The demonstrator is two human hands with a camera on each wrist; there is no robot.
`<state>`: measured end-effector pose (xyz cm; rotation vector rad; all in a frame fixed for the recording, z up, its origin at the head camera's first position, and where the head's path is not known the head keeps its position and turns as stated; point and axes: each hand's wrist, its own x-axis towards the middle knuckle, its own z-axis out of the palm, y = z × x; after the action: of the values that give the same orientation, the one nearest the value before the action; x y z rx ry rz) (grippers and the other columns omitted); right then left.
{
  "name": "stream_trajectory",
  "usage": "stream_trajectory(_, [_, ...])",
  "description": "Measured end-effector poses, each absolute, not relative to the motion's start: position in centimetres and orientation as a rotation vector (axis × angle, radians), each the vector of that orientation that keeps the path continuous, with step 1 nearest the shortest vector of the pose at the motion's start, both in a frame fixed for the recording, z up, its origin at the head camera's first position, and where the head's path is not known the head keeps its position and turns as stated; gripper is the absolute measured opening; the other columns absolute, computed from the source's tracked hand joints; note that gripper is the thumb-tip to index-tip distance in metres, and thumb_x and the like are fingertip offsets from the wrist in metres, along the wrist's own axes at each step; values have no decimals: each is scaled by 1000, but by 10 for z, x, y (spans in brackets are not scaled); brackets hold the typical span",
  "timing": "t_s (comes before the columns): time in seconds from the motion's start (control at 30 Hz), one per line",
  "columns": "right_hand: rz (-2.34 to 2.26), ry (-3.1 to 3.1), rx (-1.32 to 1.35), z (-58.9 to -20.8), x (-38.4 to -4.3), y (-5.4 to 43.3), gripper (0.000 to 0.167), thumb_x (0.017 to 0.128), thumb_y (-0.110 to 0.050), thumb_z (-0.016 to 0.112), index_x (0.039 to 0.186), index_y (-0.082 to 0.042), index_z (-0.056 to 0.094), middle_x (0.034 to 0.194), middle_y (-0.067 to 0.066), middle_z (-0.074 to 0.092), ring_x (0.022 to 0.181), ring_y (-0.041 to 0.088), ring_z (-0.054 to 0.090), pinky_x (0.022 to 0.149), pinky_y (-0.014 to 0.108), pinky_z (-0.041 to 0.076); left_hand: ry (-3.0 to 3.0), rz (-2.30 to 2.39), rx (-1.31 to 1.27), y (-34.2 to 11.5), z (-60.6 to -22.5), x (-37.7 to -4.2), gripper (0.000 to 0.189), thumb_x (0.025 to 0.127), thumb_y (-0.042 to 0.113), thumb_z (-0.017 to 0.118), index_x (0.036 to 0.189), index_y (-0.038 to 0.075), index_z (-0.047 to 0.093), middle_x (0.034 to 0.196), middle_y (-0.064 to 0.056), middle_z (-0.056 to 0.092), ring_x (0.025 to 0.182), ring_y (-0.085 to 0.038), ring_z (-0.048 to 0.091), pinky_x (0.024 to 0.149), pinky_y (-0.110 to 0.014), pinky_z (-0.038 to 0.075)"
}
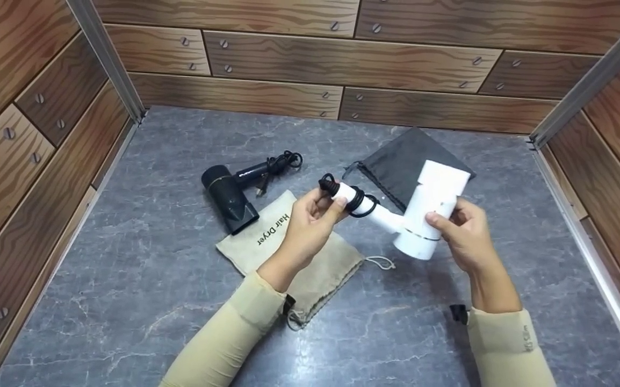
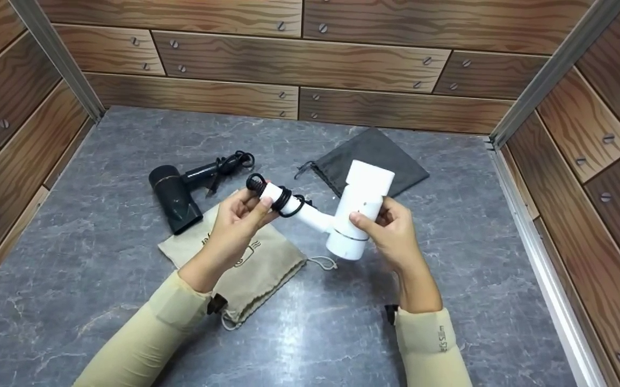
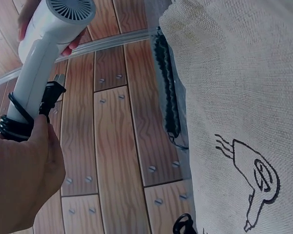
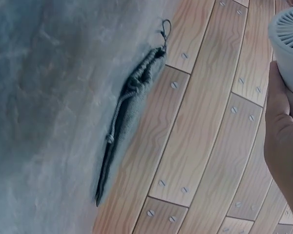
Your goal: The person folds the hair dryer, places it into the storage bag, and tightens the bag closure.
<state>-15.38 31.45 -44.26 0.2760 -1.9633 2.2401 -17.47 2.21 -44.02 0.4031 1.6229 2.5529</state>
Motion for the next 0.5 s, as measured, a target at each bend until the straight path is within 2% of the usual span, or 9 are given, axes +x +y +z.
stream_trajectory(0.23, [2089, -2058, 267, -430, -148, 320, 32, 88, 18, 70, 111, -3, 75, 101, 5, 80, 89, 15, 74, 76, 26, 63, 1646, 2485, 506, 20, -438, -175, 45, 105, 0, 59, 147, -14, 48, 141, -32, 62, 131, -37, 66, 106, -39, 57])
stream_trajectory(0.5, [2042, -2108, 207, -423, -145, 320, 35, 81, 24, 69, 105, -1, 77, 95, 5, 81, 84, 15, 76, 74, 25, 63, 1708, 2399, 565, 16, -436, -176, 41, 105, 2, 61, 143, -13, 53, 136, -30, 66, 127, -33, 68, 105, -39, 58])
